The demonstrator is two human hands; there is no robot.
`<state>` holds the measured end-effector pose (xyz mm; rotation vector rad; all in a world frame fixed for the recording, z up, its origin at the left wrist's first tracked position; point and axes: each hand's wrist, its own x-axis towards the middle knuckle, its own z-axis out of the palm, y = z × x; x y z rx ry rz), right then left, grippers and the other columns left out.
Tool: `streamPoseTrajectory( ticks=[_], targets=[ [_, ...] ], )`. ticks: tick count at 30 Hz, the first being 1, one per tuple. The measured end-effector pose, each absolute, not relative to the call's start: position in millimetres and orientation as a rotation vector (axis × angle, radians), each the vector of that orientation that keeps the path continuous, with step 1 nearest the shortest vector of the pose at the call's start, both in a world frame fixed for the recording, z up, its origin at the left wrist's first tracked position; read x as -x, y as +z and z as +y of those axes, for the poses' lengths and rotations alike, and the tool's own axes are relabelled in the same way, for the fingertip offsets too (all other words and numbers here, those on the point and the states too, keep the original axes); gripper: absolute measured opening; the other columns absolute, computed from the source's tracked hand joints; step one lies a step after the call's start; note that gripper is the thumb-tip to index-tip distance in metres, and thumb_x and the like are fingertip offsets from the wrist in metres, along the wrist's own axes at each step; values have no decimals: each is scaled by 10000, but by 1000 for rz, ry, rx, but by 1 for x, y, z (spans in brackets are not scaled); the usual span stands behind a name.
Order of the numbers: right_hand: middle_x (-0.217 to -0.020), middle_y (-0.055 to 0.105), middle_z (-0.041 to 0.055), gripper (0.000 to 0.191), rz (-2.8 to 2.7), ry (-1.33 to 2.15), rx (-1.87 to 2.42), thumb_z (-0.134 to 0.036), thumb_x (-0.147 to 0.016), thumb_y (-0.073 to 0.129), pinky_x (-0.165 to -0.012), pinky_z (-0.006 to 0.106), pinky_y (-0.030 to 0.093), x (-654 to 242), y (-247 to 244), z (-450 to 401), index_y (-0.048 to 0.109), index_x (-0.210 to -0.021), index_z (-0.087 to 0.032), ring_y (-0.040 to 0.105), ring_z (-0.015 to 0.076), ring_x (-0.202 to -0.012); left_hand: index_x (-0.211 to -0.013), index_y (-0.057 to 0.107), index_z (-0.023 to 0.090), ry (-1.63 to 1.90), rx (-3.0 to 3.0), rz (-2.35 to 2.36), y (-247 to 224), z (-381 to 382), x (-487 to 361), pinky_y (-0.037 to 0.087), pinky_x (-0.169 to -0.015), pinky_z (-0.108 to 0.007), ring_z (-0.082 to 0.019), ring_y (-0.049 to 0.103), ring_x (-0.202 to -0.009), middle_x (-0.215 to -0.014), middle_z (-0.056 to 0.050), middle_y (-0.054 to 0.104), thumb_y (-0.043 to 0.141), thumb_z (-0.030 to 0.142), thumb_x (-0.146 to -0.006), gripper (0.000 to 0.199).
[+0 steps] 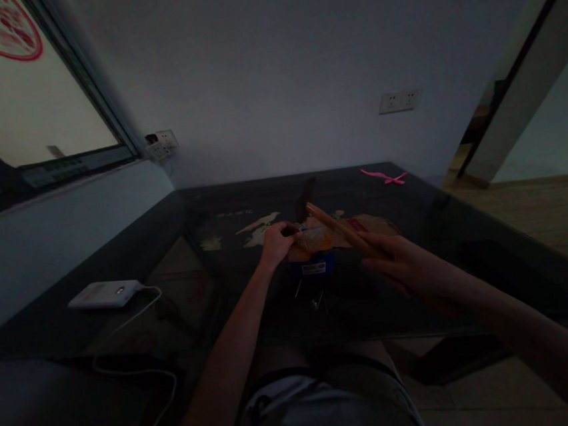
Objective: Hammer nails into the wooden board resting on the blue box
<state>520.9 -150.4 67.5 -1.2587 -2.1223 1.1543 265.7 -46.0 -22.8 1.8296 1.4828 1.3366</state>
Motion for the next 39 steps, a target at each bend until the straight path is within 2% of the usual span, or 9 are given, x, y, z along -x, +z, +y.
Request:
streamPoseTrajectory(
  ticks=[5,11,15,17,24,30,37,39],
  targets=[
    [-494,436,-78,512,-2137,1134,1274,-233,-789,518,-326,172,320,-518,66,-151,474,-1284,-108,412,76,-360,-775,672,139,1351,-1832,1515,-26,-43,-264,500,-700,-282,-162,643,-721,-768,-37,690,695,182,-661,124],
    [-523,443,-75,534,-2136,1126,1266,-277,-811,488,-326,186,337,-522,68,-151,414,-1325,-150,403,83,-354,-741,667,146,1345,-1819,1455,-22,-48,-266,502,-702,-272,-153,645,-720,-754,-30,689,671,144,-678,63],
    [-691,565,-7,461,-2172,1012,1207,-229,-774,523,-407,186,406,-519,65,-149,520,-1233,-179,516,111,-515,-760,672,140,1316,-1833,1531,-19,-50,-266,494,-686,-272,-158,639,-711,-752,-29,688,684,165,-668,95],
    [-733,582,8,440,-2188,1034,1204,-212,-767,524,-413,182,410,-516,67,-150,540,-1205,-170,524,112,-539,-770,672,138,1310,-1838,1566,-19,-50,-266,491,-680,-274,-163,637,-707,-749,-31,687,693,185,-664,117],
    [-598,465,-54,565,-2124,1117,1253,-264,-801,498,-338,174,332,-519,71,-154,400,-1344,-142,399,66,-379,-742,670,143,1313,-1829,1493,-20,-48,-266,494,-678,-259,-149,637,-707,-747,-30,686,668,147,-685,57],
    [-618,541,-22,473,-2183,1032,1236,-246,-763,540,-405,193,384,-518,66,-151,541,-1222,-130,475,94,-448,-782,677,137,1319,-1858,1559,-21,-48,-266,495,-684,-276,-167,638,-725,-770,-39,690,696,171,-660,128],
    [-545,435,-72,549,-2113,1136,1270,-282,-805,499,-332,181,341,-521,70,-155,407,-1330,-146,403,74,-358,-739,674,142,1327,-1862,1504,-20,-49,-266,489,-680,-258,-146,632,-699,-734,-24,679,669,144,-679,60],
    [-568,446,-67,535,-2137,1122,1277,-277,-805,495,-333,178,340,-521,68,-154,417,-1319,-147,407,72,-367,-745,676,139,1323,-1864,1528,-20,-49,-266,488,-675,-263,-152,631,-698,-731,-26,679,680,157,-672,75]
  ],
)
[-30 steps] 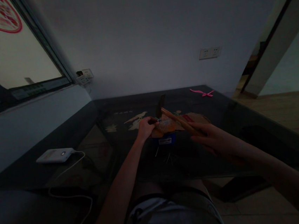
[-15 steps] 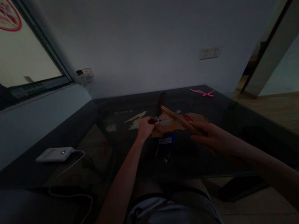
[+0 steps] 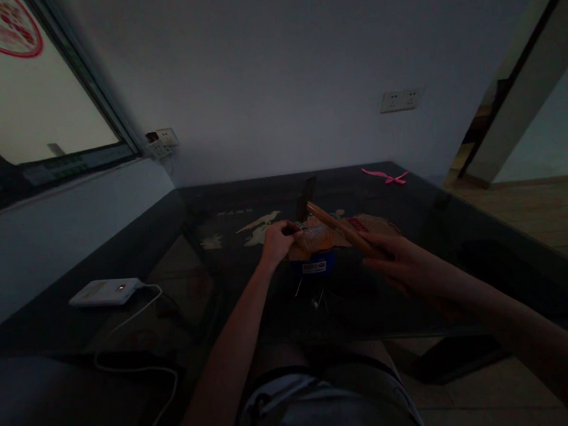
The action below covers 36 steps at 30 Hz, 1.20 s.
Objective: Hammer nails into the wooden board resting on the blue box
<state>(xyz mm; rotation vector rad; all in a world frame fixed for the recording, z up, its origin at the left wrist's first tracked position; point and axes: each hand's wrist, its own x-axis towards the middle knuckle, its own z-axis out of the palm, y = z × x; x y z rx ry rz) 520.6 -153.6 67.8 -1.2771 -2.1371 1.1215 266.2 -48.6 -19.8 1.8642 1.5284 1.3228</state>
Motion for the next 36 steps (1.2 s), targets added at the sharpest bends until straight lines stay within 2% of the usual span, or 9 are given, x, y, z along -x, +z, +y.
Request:
streamPoseTrajectory(
  ticks=[5,9,12,16,23,28,30,32,36],
  targets=[
    [-750,581,11,431,-2216,990,1245,-239,-776,526,-440,193,422,-521,65,-149,546,-1194,-136,532,112,-554,-803,681,135,1326,-1863,1544,-22,-48,-265,490,-696,-277,-169,639,-743,-790,-44,692,692,179,-669,141],
    [-662,575,-11,480,-2149,1036,1237,-261,-791,513,-401,202,408,-521,68,-152,503,-1265,-182,517,115,-480,-766,678,139,1318,-1848,1500,-20,-49,-266,492,-696,-264,-153,639,-721,-760,-35,691,674,155,-687,81],
    [-654,584,-8,499,-2154,1013,1235,-252,-779,519,-405,201,403,-519,68,-154,514,-1268,-150,504,104,-454,-777,679,137,1308,-1842,1542,-18,-50,-268,491,-696,-265,-155,638,-723,-764,-36,692,683,153,-680,98],
    [-766,633,27,453,-2172,951,1199,-237,-751,550,-511,232,455,-518,66,-153,594,-1190,-132,563,131,-566,-800,677,128,1296,-1843,1585,-16,-51,-269,487,-687,-271,-166,637,-732,-785,-43,693,705,174,-665,146],
    [-525,465,-65,610,-2047,1126,1253,-280,-787,517,-314,193,335,-520,64,-154,396,-1368,-144,401,88,-348,-753,672,134,1328,-1860,1509,-19,-50,-266,487,-671,-257,-150,631,-708,-741,-32,679,672,130,-683,70],
    [-733,628,15,463,-2043,1034,1181,-244,-708,604,-521,231,476,-517,57,-152,616,-1163,-154,568,140,-586,-791,671,128,1335,-1850,1566,-20,-49,-266,495,-697,-283,-175,642,-748,-785,-49,689,700,168,-662,138],
    [-663,599,-5,487,-1975,1090,1193,-260,-712,611,-475,217,458,-519,55,-154,599,-1189,-168,545,128,-539,-778,672,127,1332,-1847,1545,-19,-50,-266,496,-693,-281,-168,642,-729,-766,-46,688,687,151,-671,110],
    [-535,487,-57,554,-1870,1199,1231,-294,-741,597,-359,183,372,-523,53,-159,520,-1277,-179,440,87,-404,-756,671,130,1339,-1844,1508,-18,-50,-267,499,-693,-276,-160,642,-714,-745,-40,688,674,132,-678,78],
    [-513,371,-96,624,-1686,1340,1210,-351,-777,584,-310,148,304,-531,47,-173,406,-1359,-211,340,49,-344,-756,664,132,1354,-1826,1437,-17,-50,-267,512,-708,-286,-161,650,-725,-766,-44,693,678,137,-673,84]
  ],
)
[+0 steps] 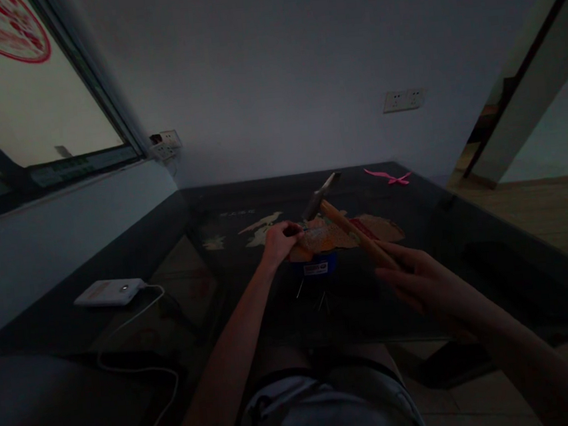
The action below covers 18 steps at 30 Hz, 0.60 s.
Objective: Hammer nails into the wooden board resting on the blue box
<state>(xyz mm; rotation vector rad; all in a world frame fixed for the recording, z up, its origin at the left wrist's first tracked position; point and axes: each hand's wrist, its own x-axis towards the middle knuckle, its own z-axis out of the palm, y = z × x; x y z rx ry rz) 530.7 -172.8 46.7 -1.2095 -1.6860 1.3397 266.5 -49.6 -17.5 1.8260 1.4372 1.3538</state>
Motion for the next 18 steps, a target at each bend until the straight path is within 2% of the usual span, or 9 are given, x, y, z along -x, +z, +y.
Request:
streamPoseTrajectory(
  ticks=[2,7,12,15,18],
  targets=[
    [-514,376,-94,631,-1620,1347,1248,-374,-776,591,-307,147,300,-535,42,-179,407,-1359,-215,337,50,-347,-774,662,132,1343,-1842,1388,-18,-48,-266,518,-721,-296,-164,652,-738,-787,-49,694,672,133,-673,101],
    [-662,549,-22,546,-1540,1268,1321,-391,-757,625,-391,166,390,-550,24,-193,524,-1273,-243,477,94,-501,-839,647,134,1310,-1897,1261,-21,-44,-262,529,-743,-316,-160,651,-750,-816,-59,684,666,139,-675,165],
    [-717,568,-12,561,-1369,1259,1413,-418,-760,625,-362,160,355,-568,10,-212,503,-1287,-268,448,82,-483,-1005,599,166,1437,-1999,1207,-4,-56,-258,521,-770,-308,-156,638,-842,-932,-72,662,665,192,-703,310],
    [-762,584,-3,610,-1256,1277,1393,-405,-724,669,-366,156,366,-576,1,-223,494,-1291,-266,443,70,-479,-1001,585,176,1693,-2028,1293,14,-82,-255,494,-820,-300,-142,619,-872,-960,-61,648,612,206,-759,245],
    [-694,566,-22,691,-1050,1316,1380,-403,-657,726,-307,150,301,-580,-12,-236,485,-1286,-252,341,32,-375,-911,579,173,1876,-2050,1436,23,-122,-254,477,-804,-278,-133,604,-839,-891,-35,638,565,227,-798,126]
  ],
)
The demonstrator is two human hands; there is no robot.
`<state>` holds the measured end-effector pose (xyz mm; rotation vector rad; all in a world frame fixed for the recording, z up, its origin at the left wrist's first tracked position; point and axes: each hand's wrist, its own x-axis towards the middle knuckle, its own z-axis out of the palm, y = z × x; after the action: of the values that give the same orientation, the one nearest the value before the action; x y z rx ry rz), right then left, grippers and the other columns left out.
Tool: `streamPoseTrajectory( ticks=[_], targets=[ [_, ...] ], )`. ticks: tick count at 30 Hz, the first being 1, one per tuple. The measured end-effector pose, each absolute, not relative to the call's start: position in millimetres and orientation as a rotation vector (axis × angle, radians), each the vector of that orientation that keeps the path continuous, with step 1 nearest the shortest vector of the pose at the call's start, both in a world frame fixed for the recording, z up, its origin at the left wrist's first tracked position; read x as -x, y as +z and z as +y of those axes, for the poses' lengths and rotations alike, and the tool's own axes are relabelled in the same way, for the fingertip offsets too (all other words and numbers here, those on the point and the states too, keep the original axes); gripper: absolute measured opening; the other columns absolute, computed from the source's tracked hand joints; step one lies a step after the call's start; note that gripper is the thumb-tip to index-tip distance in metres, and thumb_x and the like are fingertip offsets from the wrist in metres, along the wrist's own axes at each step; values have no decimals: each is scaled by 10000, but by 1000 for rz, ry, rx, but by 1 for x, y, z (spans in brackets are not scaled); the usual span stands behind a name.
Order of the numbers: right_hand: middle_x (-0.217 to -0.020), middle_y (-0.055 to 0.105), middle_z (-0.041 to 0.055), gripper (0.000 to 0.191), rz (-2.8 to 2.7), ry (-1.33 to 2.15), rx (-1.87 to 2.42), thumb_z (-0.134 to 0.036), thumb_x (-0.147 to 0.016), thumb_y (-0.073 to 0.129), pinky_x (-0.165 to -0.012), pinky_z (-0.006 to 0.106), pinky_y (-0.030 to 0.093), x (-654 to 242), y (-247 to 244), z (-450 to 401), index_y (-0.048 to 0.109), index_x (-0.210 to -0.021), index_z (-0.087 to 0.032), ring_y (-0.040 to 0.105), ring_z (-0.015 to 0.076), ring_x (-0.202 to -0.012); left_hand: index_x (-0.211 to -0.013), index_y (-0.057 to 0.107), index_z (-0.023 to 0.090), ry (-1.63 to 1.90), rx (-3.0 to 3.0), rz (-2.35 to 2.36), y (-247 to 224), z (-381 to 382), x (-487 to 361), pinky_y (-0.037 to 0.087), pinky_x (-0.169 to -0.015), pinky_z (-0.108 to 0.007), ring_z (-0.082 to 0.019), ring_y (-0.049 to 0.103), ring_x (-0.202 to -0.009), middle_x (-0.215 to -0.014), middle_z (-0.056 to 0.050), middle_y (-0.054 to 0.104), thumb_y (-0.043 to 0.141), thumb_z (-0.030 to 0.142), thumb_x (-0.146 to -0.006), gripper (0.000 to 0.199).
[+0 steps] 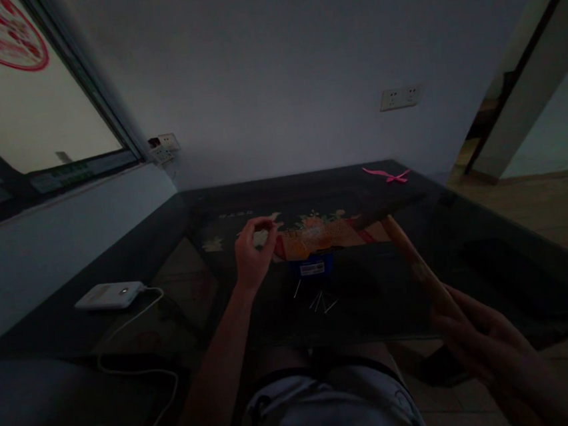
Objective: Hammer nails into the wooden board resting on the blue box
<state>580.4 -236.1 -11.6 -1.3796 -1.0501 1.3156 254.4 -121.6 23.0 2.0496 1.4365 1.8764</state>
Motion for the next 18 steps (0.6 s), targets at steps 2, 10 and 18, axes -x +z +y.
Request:
streamPoseTrajectory(
  ticks=[2,10,18],
  targets=[
    [-660,560,-29,734,-885,1295,1371,-405,-602,759,-274,144,245,-580,-21,-244,494,-1268,-246,287,16,-330,-876,570,179,1808,-2096,1542,18,-148,-257,473,-762,-259,-130,598,-785,-828,-17,633,556,232,-801,93],
    [-626,562,-33,671,-725,1293,1296,-359,-571,791,-272,123,213,-572,-30,-255,551,-1192,-274,264,-5,-309,-824,604,205,643,-2163,1941,-42,-163,-275,442,-666,-250,-162,600,-771,-840,-31,643,587,323,-781,127],
    [-678,584,-23,654,-738,1250,1339,-357,-573,777,-252,136,234,-573,-28,-257,564,-1186,-277,303,13,-318,-806,658,160,63,-2300,2063,-25,-155,-273,437,-708,-303,-226,628,-819,-876,-116,664,512,171,-804,146]
  ],
)
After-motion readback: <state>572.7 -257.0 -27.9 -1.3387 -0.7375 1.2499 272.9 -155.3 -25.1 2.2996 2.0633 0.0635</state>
